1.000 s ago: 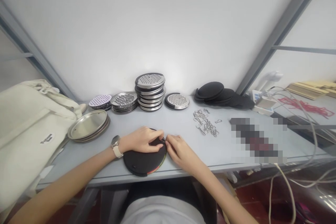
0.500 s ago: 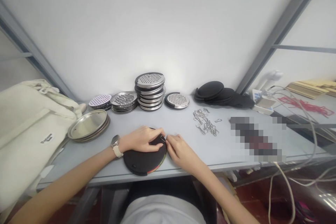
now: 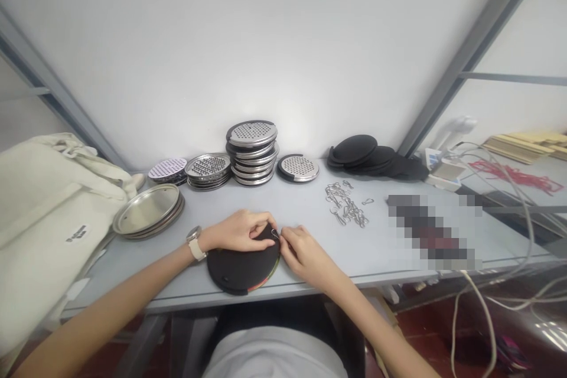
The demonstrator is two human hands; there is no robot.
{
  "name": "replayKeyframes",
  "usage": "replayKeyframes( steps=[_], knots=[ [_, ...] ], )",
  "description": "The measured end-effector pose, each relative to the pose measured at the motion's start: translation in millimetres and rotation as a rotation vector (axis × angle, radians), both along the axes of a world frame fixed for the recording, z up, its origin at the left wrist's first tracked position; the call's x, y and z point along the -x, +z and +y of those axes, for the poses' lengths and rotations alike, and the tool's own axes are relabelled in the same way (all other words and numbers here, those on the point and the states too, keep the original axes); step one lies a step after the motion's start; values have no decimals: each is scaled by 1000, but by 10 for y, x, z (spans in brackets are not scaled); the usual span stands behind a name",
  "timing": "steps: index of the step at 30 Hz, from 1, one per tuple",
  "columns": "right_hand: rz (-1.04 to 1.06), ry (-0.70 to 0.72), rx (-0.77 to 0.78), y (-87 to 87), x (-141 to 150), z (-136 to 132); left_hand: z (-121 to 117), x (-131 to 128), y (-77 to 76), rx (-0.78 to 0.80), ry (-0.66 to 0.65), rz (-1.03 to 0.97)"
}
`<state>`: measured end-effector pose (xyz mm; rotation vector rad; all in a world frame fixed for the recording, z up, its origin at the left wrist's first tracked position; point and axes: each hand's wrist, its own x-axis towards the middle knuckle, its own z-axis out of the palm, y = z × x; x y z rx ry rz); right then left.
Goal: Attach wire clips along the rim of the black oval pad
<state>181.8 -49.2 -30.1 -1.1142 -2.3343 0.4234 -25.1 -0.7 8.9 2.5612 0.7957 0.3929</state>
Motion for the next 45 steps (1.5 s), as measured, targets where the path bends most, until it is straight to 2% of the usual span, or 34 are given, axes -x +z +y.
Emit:
replayKeyframes(
  steps=[15, 25, 45],
  knots=[
    [24, 1, 20, -9, -14, -3, 19, -2, -9, 54, -28, -10],
    [-2, -29, 20, -6, -9, -14, 16, -5, -4, 46, -28, -15],
    [-23, -1, 25, -10, -6, 9, 34, 1, -27, 40, -46, -19]
  ],
)
